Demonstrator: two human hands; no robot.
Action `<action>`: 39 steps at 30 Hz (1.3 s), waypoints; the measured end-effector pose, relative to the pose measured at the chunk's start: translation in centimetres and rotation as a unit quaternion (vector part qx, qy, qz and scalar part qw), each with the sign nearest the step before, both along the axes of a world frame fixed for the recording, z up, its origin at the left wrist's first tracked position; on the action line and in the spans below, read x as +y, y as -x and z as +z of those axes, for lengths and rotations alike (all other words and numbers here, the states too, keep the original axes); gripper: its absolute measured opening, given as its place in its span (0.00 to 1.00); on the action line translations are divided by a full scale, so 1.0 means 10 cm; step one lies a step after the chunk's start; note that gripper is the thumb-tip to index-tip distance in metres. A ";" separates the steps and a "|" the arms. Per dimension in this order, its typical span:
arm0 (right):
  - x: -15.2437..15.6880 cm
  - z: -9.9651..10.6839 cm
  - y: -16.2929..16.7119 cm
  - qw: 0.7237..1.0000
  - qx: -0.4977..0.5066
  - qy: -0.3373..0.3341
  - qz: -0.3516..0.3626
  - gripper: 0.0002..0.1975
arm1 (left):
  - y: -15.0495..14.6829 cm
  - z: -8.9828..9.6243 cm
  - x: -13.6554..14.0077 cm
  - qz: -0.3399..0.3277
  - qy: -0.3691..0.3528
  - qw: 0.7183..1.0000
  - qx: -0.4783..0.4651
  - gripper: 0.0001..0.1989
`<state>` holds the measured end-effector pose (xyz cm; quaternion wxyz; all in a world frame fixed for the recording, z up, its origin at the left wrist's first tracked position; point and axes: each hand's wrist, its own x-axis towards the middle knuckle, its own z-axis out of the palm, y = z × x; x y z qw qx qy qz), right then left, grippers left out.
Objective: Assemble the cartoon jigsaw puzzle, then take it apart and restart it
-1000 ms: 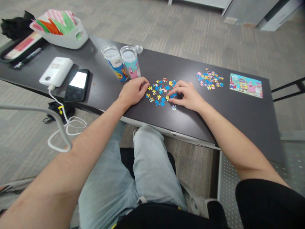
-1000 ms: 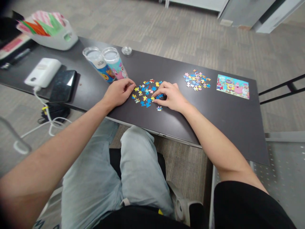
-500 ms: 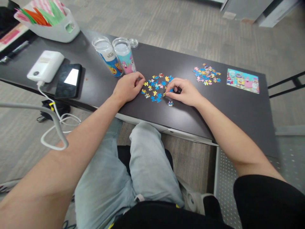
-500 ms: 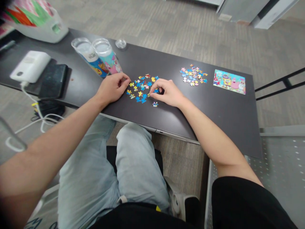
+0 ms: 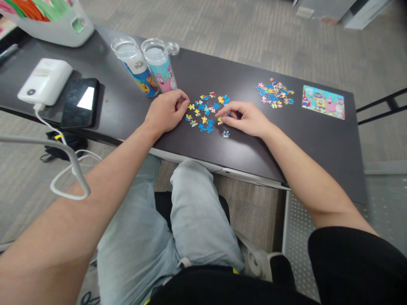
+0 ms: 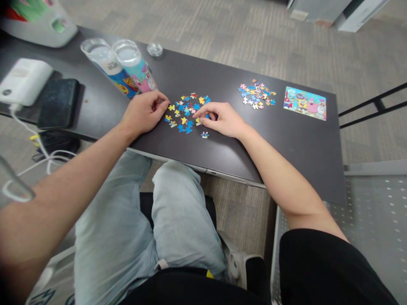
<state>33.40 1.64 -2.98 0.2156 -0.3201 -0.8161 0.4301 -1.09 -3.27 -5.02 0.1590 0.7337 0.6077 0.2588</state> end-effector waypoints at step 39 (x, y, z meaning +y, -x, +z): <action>0.05 0.03 -0.02 0.997 -0.047 -0.040 0.055 0.11 | -0.07 -0.03 -0.03 0.007 -0.039 0.999 0.015 0.03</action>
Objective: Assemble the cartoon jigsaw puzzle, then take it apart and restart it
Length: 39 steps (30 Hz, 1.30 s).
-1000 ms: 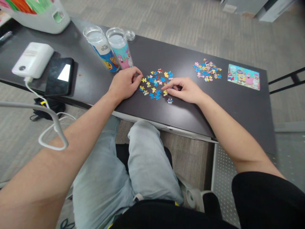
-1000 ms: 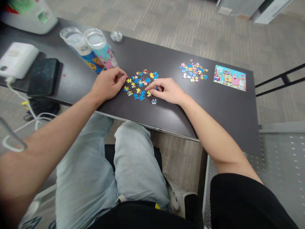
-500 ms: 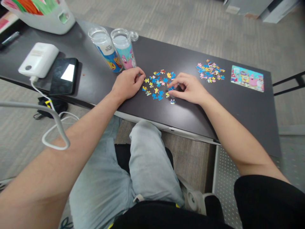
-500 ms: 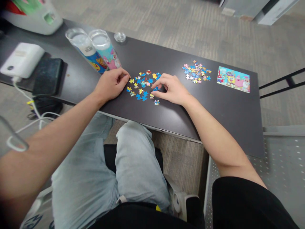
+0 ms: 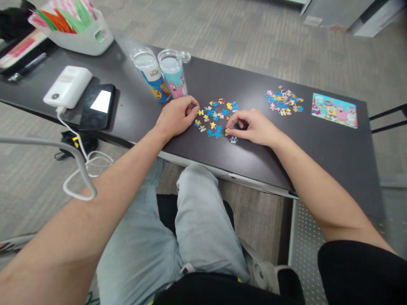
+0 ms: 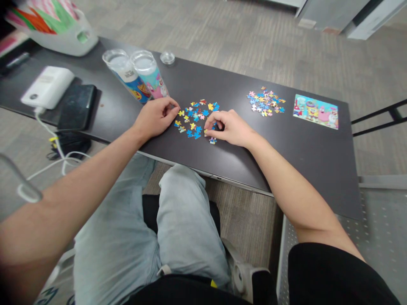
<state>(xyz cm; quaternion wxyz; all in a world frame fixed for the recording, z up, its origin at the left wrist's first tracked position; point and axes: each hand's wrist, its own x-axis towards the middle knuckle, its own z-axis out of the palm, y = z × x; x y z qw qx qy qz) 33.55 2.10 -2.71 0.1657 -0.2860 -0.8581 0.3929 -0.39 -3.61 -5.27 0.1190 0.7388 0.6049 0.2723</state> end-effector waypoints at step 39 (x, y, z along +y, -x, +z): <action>0.15 0.05 -0.78 0.995 -0.023 0.085 0.037 0.13 | -0.22 0.12 -0.25 0.020 0.032 0.998 -0.057 0.18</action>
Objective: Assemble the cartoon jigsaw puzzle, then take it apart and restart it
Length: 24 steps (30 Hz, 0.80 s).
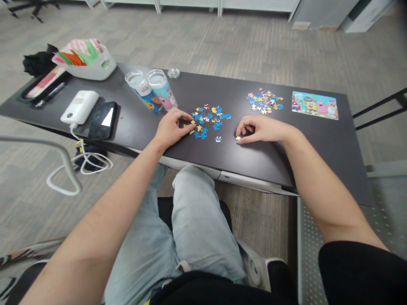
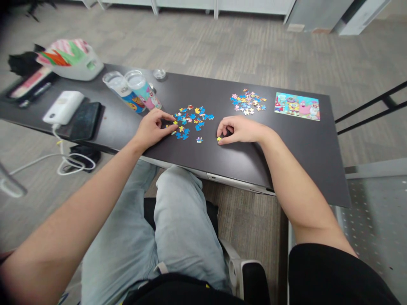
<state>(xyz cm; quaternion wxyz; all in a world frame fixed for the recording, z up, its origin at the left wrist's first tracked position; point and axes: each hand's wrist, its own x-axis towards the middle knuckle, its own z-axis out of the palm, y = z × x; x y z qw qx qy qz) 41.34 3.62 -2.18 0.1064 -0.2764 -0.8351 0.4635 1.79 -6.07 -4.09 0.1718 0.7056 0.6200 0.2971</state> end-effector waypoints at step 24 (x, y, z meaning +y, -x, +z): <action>0.06 0.04 -0.05 1.000 0.014 0.006 -0.016 0.18 | -1.17 0.13 -0.22 -0.141 0.028 0.989 0.030 0.11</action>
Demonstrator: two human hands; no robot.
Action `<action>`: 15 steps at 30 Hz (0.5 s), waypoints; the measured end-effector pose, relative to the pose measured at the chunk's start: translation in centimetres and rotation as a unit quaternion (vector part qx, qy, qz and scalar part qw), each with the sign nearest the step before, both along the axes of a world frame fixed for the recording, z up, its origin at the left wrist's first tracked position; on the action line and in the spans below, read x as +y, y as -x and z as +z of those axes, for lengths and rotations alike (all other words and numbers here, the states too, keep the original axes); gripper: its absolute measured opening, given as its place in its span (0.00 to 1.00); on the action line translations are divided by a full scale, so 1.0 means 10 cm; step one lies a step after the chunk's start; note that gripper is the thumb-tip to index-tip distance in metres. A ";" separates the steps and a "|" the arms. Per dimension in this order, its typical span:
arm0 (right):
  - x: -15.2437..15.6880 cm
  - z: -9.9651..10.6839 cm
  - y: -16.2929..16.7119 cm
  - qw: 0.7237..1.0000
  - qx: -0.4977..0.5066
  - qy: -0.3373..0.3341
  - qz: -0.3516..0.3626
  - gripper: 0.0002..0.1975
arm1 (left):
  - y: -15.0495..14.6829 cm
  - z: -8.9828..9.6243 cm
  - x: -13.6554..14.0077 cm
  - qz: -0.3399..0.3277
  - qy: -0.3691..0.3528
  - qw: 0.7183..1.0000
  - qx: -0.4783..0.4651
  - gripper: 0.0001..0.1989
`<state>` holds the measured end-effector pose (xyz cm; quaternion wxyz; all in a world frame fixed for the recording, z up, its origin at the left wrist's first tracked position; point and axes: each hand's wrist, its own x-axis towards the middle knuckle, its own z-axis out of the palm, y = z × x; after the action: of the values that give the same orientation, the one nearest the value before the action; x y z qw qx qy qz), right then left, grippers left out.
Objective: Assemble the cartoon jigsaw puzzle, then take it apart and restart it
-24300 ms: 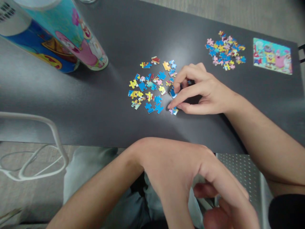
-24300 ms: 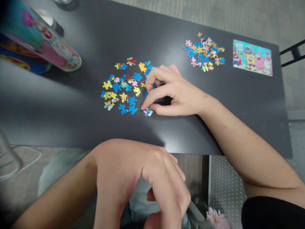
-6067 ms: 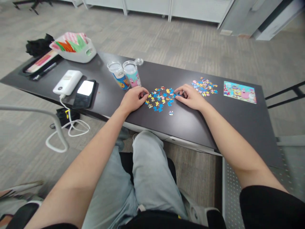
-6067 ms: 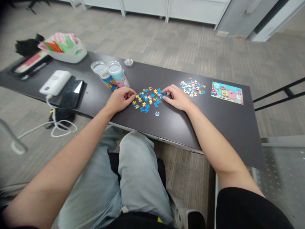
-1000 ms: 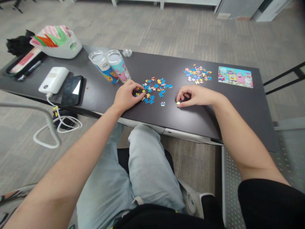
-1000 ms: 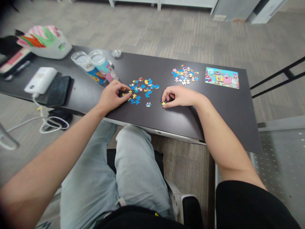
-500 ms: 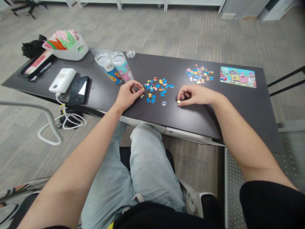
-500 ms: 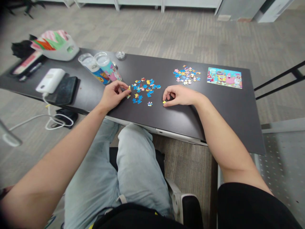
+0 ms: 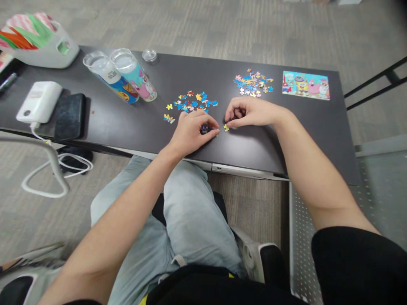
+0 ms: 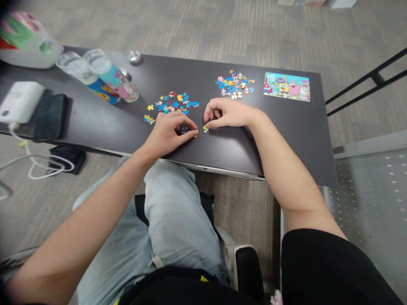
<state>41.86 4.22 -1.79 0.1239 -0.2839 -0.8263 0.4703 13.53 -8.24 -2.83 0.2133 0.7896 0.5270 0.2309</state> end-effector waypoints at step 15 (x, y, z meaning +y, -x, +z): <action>-0.06 -0.02 0.05 0.999 -0.003 -0.044 0.020 0.14 | 1.18 -0.07 0.11 0.259 -0.065 0.963 0.031 0.26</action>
<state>41.40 3.67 -1.95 0.1245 -0.2629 -0.8519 0.4354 1.70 -7.17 -3.57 0.0774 0.6452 0.7037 0.2873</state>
